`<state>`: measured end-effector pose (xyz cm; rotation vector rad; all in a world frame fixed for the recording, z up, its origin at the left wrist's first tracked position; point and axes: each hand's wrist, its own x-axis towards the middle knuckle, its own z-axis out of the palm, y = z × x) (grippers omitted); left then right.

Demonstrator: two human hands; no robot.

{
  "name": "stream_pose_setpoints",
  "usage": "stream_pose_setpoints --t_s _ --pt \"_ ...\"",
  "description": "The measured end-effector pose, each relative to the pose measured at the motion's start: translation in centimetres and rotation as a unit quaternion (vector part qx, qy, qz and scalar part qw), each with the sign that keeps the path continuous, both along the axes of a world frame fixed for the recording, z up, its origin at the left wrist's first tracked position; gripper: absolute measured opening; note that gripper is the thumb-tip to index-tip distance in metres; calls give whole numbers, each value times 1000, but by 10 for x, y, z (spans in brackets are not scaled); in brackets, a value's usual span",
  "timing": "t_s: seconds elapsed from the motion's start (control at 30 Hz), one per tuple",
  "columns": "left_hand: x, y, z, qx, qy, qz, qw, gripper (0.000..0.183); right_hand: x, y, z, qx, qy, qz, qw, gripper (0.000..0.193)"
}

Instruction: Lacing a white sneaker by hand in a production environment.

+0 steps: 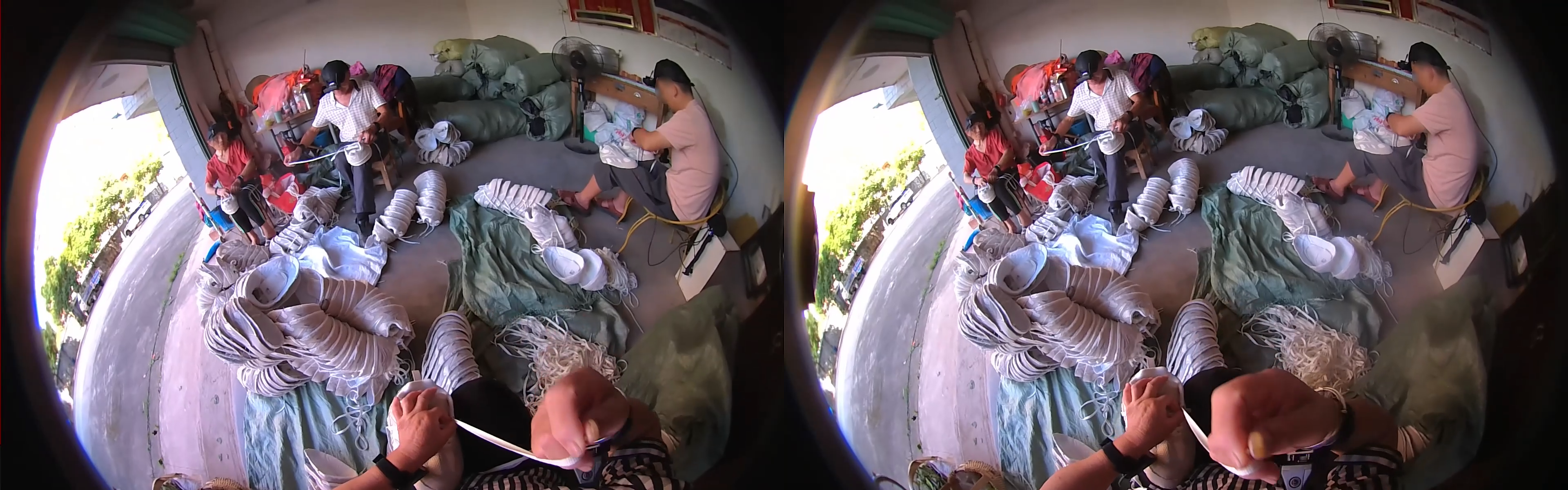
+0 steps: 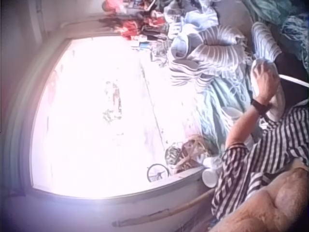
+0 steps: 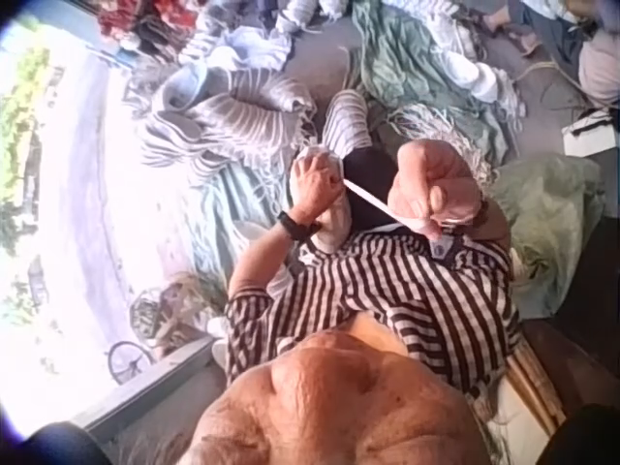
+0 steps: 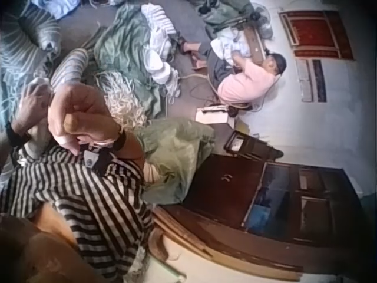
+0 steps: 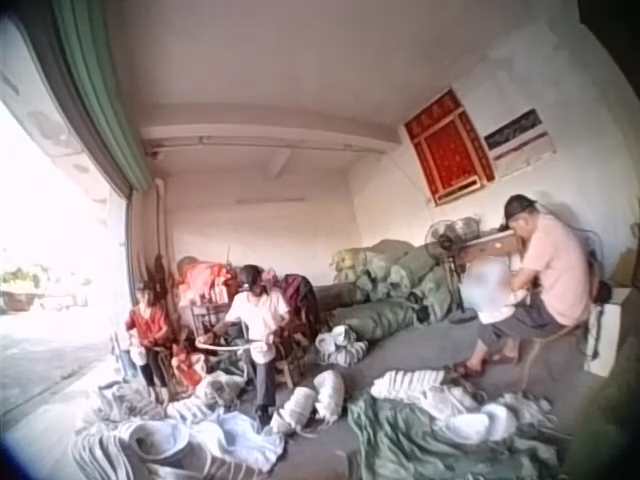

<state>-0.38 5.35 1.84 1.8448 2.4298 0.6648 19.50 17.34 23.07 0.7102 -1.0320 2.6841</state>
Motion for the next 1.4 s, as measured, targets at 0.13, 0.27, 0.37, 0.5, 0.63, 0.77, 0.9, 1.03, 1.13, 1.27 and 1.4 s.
stream_pose_setpoints --t_s 0.13,0.27,0.37,0.5,0.63,0.77,0.9,1.03,1.13,1.27,1.4 --pt "1 0 1 -2 35 6 999 16 0 10 2 268 155 121 943 12" --pt "2 2 0 -24 49 -1 999 22 2 9 1 331 216 157 905 11" --pt "2 4 2 -25 77 -1 997 23 0 8 1 324 207 155 910 12" --pt "4 5 5 -34 55 8 998 25 -4 7 1 275 204 154 927 12" --pt "6 7 10 -59 74 15 995 31 -8 2 3 219 185 136 948 12" --pt "4 7 13 -79 72 2 994 37 -3 -2 8 305 202 127 922 12" --pt "4 7 11 -90 79 -14 993 39 6 -1 12 388 168 94 902 11" --pt "1 5 6 -80 54 -8 995 38 18 5 10 456 96 31 884 11" --pt "-15 -2 9 -46 60 -54 996 35 32 11 6 511 34 -46 858 12" --pt "-50 -21 20 10 -68 -101 993 36 49 14 -2 557 -32 -156 815 17" --pt "-70 -32 33 -47 -96 -147 983 36 48 19 -15 678 -205 -312 634 11"
